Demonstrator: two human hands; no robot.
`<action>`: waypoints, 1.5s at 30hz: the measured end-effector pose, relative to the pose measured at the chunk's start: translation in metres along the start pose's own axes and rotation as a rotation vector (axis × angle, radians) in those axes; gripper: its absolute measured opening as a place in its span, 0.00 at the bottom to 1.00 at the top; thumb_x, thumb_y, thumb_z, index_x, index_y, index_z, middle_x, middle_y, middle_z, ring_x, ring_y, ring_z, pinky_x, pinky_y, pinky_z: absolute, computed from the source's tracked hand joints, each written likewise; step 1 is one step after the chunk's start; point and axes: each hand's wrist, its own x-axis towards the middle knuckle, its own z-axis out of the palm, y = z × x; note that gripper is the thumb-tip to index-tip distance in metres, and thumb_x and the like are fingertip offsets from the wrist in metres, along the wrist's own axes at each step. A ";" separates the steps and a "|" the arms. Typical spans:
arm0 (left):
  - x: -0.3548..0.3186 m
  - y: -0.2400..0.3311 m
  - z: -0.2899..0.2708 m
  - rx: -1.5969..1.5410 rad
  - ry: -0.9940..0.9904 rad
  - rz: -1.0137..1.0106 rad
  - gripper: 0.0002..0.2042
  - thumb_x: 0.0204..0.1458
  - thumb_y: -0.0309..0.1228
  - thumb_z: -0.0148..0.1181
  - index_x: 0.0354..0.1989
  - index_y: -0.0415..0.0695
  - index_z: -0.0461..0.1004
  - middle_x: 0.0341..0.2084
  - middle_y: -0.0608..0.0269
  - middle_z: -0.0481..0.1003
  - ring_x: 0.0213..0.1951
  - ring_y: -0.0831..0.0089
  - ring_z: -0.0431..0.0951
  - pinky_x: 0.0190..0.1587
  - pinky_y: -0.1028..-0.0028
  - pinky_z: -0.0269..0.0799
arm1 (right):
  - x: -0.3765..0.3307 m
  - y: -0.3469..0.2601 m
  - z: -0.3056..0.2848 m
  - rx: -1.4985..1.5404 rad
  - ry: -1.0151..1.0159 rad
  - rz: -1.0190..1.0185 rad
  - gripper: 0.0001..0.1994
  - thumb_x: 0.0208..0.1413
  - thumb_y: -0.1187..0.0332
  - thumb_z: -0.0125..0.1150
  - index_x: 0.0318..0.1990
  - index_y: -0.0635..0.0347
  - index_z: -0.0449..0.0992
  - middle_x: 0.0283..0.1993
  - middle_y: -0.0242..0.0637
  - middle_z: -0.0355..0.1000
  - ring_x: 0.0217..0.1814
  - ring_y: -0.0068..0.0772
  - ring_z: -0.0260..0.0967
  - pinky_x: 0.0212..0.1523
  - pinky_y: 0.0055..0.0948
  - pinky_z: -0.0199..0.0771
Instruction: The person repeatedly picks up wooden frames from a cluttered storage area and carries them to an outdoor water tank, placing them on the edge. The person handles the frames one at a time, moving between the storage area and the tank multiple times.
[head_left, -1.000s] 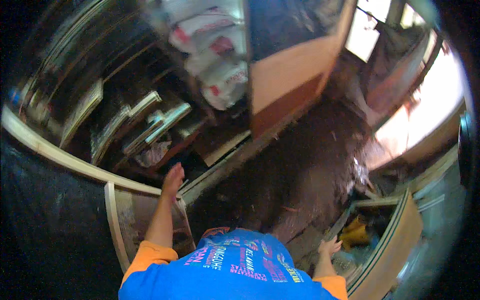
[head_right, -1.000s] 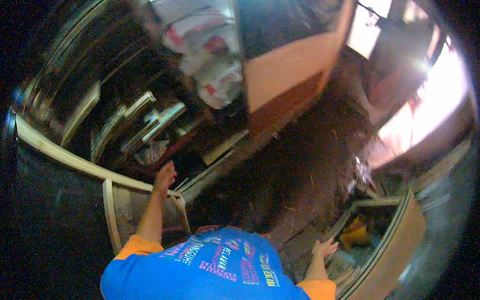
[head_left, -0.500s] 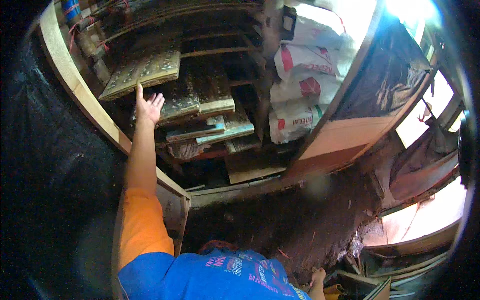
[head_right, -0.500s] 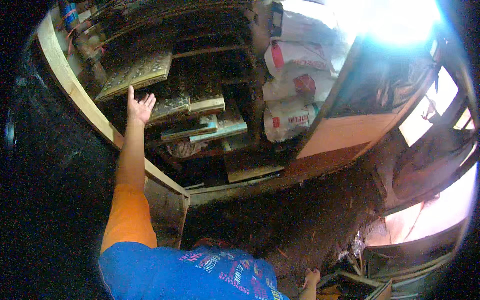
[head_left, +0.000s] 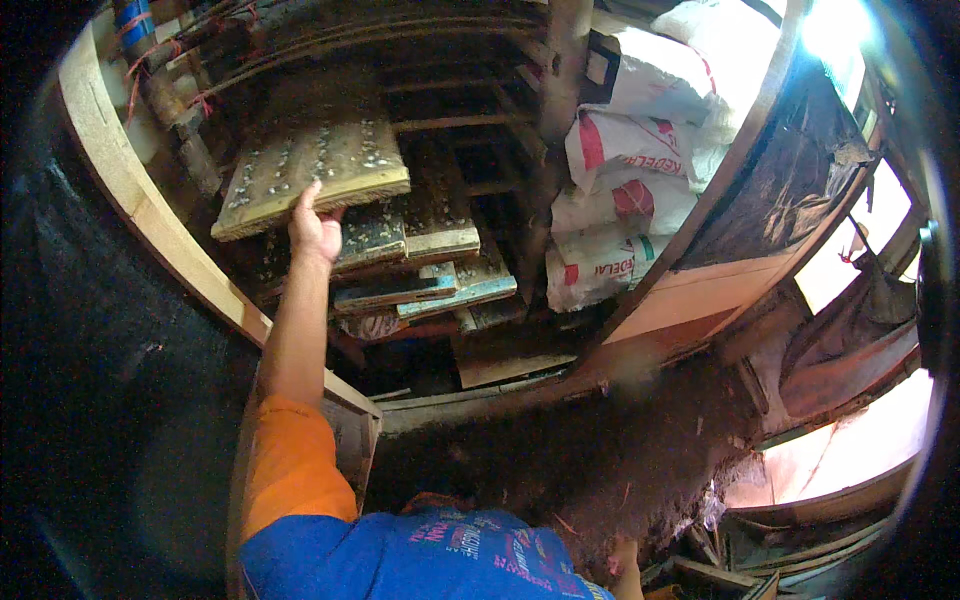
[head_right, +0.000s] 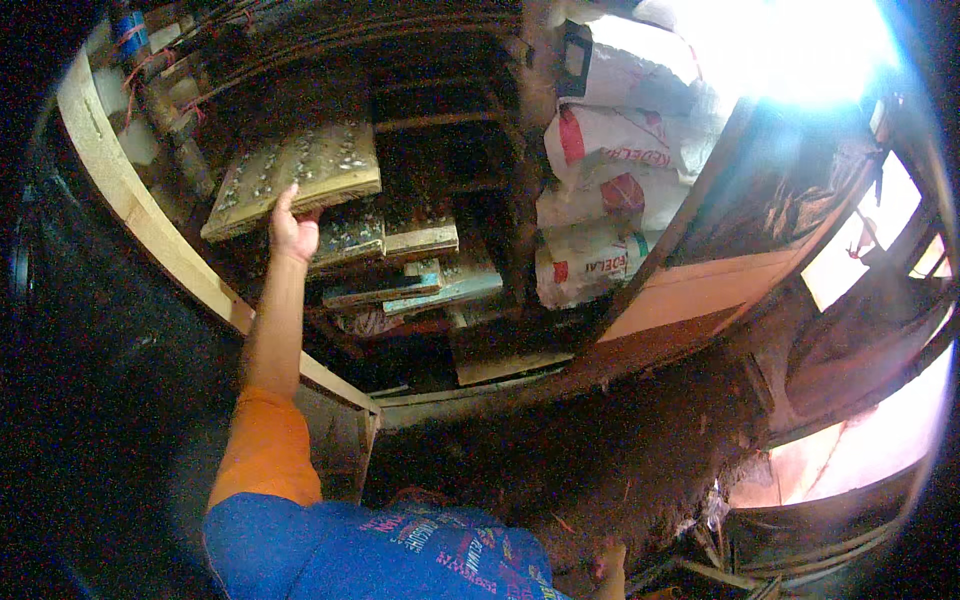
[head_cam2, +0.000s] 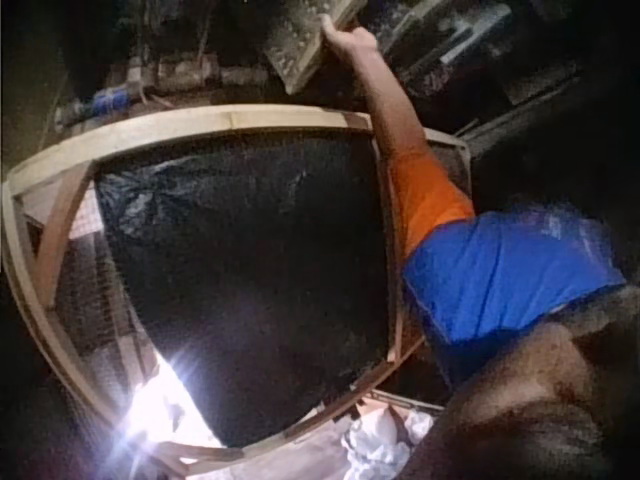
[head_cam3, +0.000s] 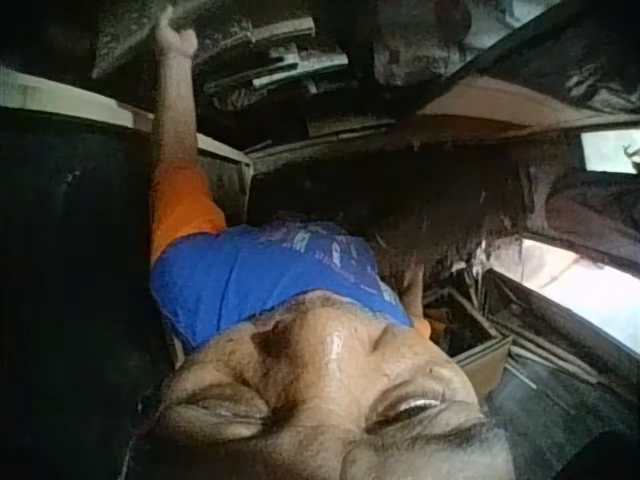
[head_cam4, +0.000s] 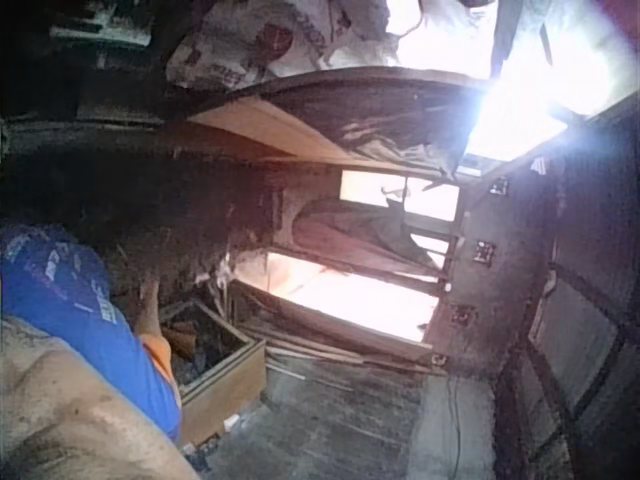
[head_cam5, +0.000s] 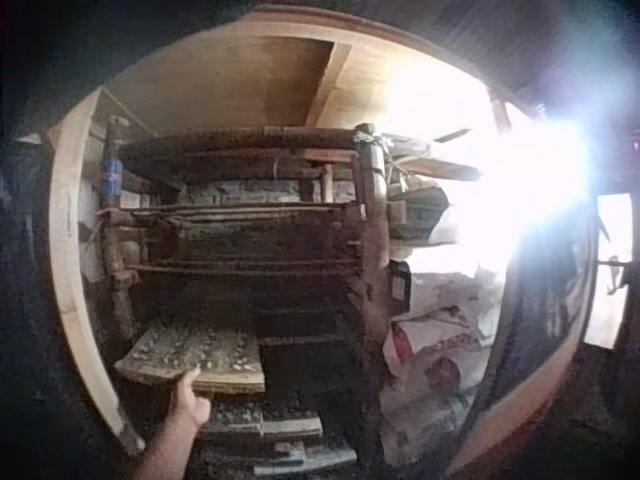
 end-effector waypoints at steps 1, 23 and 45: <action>-0.010 -0.007 0.003 -0.005 -0.017 0.018 0.12 0.47 0.31 0.62 0.40 0.47 0.72 0.37 0.65 0.72 0.41 0.70 0.71 0.40 0.68 0.69 | 0.013 -0.007 -0.018 -0.011 0.208 -0.074 0.16 0.50 0.63 0.55 0.47 0.56 0.74 0.47 0.46 0.72 0.51 0.51 0.67 0.48 0.36 0.68; -0.326 -0.172 -0.068 0.957 -0.717 0.143 0.21 0.59 0.44 0.47 0.54 0.43 0.65 0.47 0.58 0.69 0.52 0.65 0.66 0.55 0.65 0.61 | 0.115 -0.284 -0.423 2.459 0.021 -0.426 0.25 0.55 0.61 0.56 0.58 0.59 0.59 0.58 0.38 0.62 0.60 0.41 0.58 0.61 0.48 0.56; -0.147 -0.042 -0.084 -0.008 -0.611 -0.926 0.37 0.52 0.60 0.44 0.65 0.49 0.50 0.62 0.60 0.56 0.62 0.59 0.58 0.61 0.55 0.56 | 0.088 -0.227 -0.415 2.392 0.798 -0.053 0.13 0.45 0.76 0.61 0.41 0.64 0.72 0.33 0.36 0.74 0.33 0.32 0.73 0.37 0.32 0.78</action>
